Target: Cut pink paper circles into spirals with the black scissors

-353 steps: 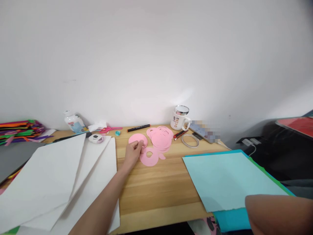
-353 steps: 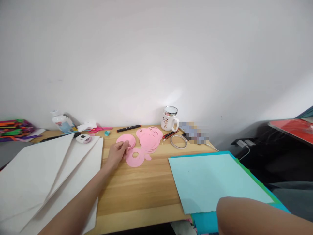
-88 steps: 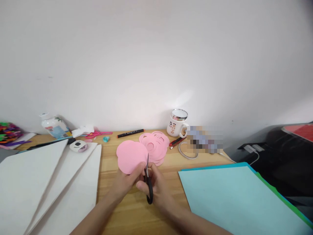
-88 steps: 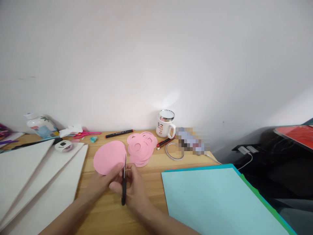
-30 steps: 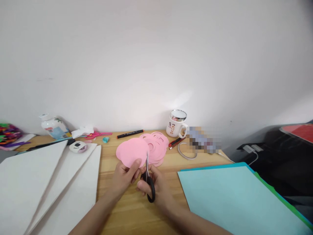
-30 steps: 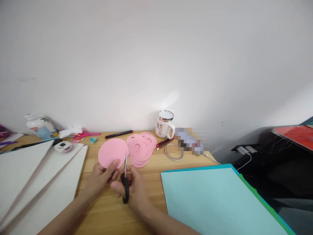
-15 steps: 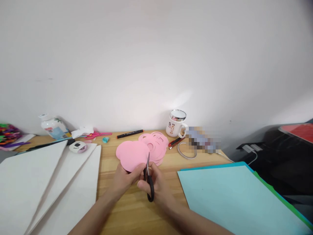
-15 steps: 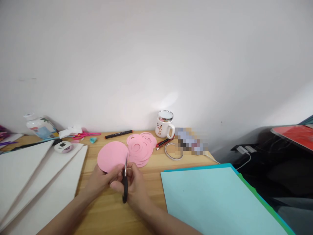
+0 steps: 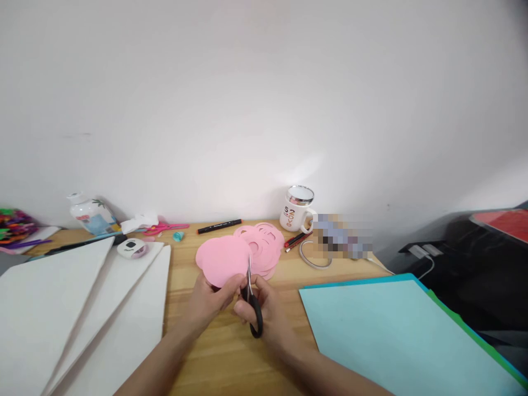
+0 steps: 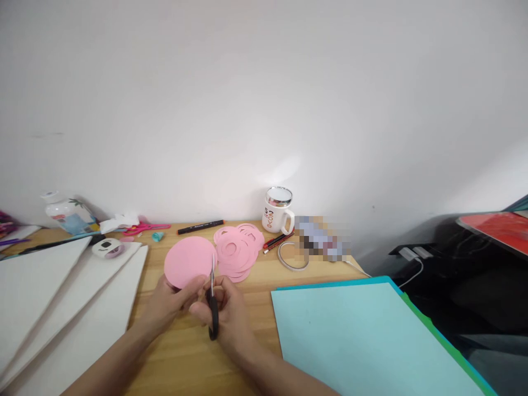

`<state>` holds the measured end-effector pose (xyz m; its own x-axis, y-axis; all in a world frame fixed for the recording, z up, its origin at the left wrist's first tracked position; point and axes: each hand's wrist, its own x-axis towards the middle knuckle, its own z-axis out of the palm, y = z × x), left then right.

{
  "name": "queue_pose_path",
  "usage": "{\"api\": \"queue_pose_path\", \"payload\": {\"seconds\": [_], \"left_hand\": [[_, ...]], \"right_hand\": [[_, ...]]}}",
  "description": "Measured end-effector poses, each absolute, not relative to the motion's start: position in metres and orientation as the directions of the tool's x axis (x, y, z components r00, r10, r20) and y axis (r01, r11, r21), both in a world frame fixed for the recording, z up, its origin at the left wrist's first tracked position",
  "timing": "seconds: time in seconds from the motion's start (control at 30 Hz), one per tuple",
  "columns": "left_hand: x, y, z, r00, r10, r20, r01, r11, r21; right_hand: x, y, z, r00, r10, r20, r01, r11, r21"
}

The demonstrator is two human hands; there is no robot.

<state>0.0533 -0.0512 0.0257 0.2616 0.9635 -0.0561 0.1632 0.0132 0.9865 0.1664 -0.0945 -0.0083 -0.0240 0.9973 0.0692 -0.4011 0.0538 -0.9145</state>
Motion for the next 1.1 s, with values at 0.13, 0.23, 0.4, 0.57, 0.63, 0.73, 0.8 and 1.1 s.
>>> {"api": "queue_pose_path", "payload": {"seconds": [0.13,0.23,0.4,0.57,0.63,0.73,0.8,1.1], "left_hand": [[0.05,-0.049,0.02,0.309,0.95,-0.036,0.16,-0.014,0.987],[0.05,-0.047,0.019,0.323,0.946,-0.007,0.163,-0.048,0.986],[0.052,-0.048,0.022,0.294,0.956,-0.026,0.197,-0.034,0.98],[0.053,-0.05,0.026,0.204,0.979,-0.023,0.233,-0.026,0.972],[0.054,-0.05,0.028,0.211,0.977,-0.024,0.234,-0.027,0.972],[0.055,-0.05,0.03,0.231,0.972,-0.031,0.226,-0.023,0.974],[0.055,-0.05,0.031,0.221,0.974,-0.046,0.232,-0.007,0.973],[0.053,-0.05,0.03,0.183,0.98,-0.078,0.215,0.038,0.976]], "right_hand": [[0.167,-0.095,-0.011,-0.028,0.998,0.054,-0.386,0.039,-0.922],[0.167,-0.095,-0.009,-0.021,0.999,0.047,-0.363,0.036,-0.931],[0.165,-0.097,-0.008,-0.037,0.997,0.067,-0.342,0.05,-0.938],[0.165,-0.094,-0.009,-0.041,0.994,0.097,-0.406,0.072,-0.911],[0.166,-0.093,-0.008,-0.026,0.993,0.111,-0.415,0.091,-0.905],[0.167,-0.093,-0.006,-0.025,0.993,0.119,-0.413,0.098,-0.906],[0.168,-0.093,-0.007,-0.03,0.991,0.129,-0.419,0.105,-0.902],[0.167,-0.092,-0.008,-0.046,0.99,0.136,-0.436,0.103,-0.894]]}}
